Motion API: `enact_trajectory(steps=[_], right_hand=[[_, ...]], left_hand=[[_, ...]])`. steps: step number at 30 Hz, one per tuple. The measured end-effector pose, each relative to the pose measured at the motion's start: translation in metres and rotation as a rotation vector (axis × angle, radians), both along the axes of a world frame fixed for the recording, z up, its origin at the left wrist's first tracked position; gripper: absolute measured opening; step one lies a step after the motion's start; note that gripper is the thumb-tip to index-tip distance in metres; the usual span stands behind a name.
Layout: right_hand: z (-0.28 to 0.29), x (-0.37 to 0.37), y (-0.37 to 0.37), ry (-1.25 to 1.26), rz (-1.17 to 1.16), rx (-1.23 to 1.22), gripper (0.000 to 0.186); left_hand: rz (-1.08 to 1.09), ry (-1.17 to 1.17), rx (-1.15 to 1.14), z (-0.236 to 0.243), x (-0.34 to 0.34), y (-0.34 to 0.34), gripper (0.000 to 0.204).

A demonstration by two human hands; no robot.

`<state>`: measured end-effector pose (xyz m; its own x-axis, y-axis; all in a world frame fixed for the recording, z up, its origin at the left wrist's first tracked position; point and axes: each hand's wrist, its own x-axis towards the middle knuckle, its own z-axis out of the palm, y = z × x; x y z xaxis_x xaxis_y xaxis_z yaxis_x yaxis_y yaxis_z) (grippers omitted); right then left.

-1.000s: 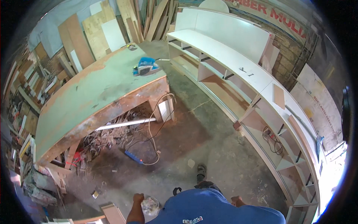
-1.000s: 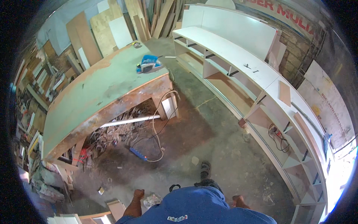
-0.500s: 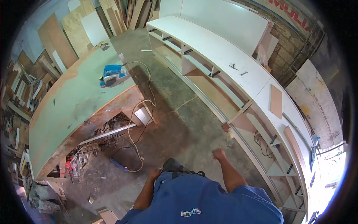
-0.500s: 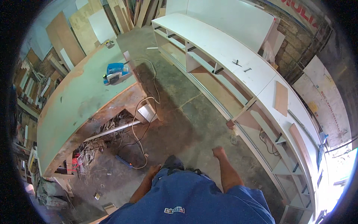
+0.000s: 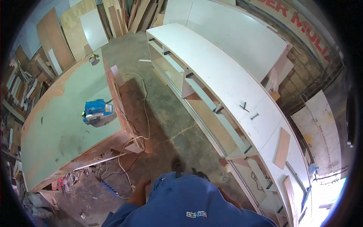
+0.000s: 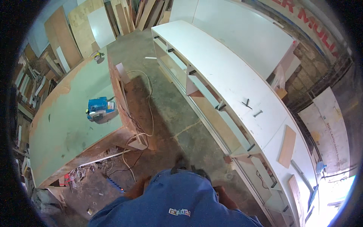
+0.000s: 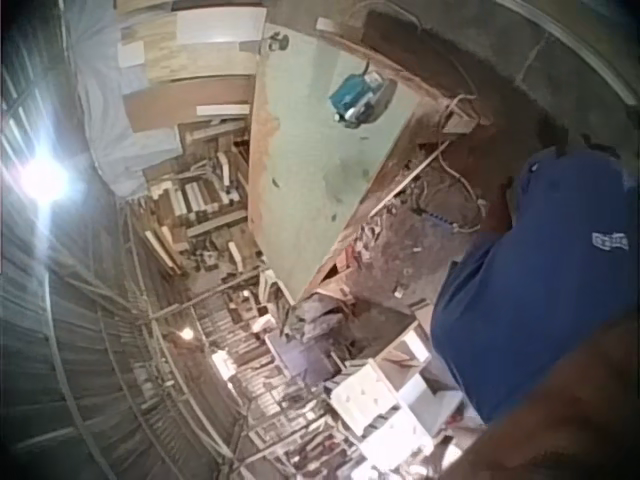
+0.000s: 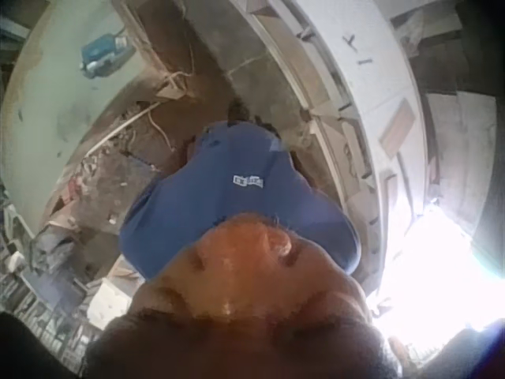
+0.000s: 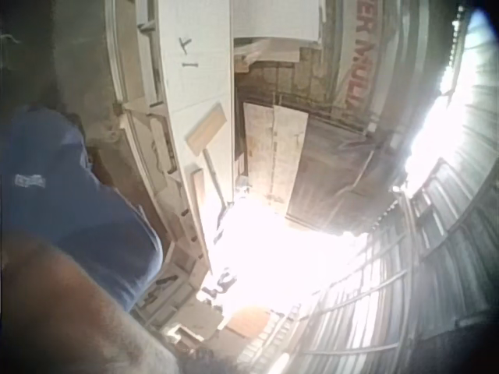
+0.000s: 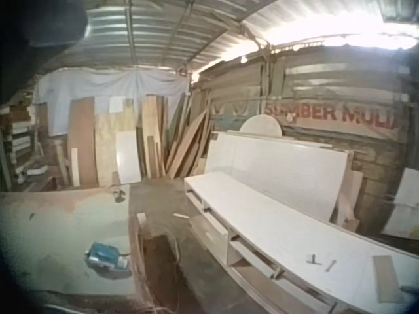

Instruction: The person selects a long wooden plank from a storage area, carries it to a workbench, and uses a handheld electric planer to smooth one of its edges.

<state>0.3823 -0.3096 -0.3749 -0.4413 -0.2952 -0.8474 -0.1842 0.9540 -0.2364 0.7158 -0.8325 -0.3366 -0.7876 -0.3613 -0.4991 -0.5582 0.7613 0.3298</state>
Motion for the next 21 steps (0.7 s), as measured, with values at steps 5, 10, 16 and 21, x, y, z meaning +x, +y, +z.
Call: enact_trajectory(steps=[5, 10, 16, 21], right_hand=[[0.001, -0.062, -0.055, -0.145, -0.367, -0.001, 0.038], [0.007, -0.238, -0.155, -0.059, -0.474, -0.325, 0.029], [0.064, -0.431, -0.418, 0.561, 0.828, -0.458, 0.035], [0.205, -0.517, -0.646, -0.058, 0.015, -0.654, 0.036]], left_hand=[[0.332, 0.21, 0.173, 0.044, -0.192, -0.117, 0.048], [0.501, 0.231, 0.226, 0.096, -0.37, -0.176, 0.051], [0.375, 0.108, 0.091, 0.061, -0.394, -0.238, 0.057], [0.804, -0.025, 0.124, 0.027, -0.362, -0.219, 0.058]])
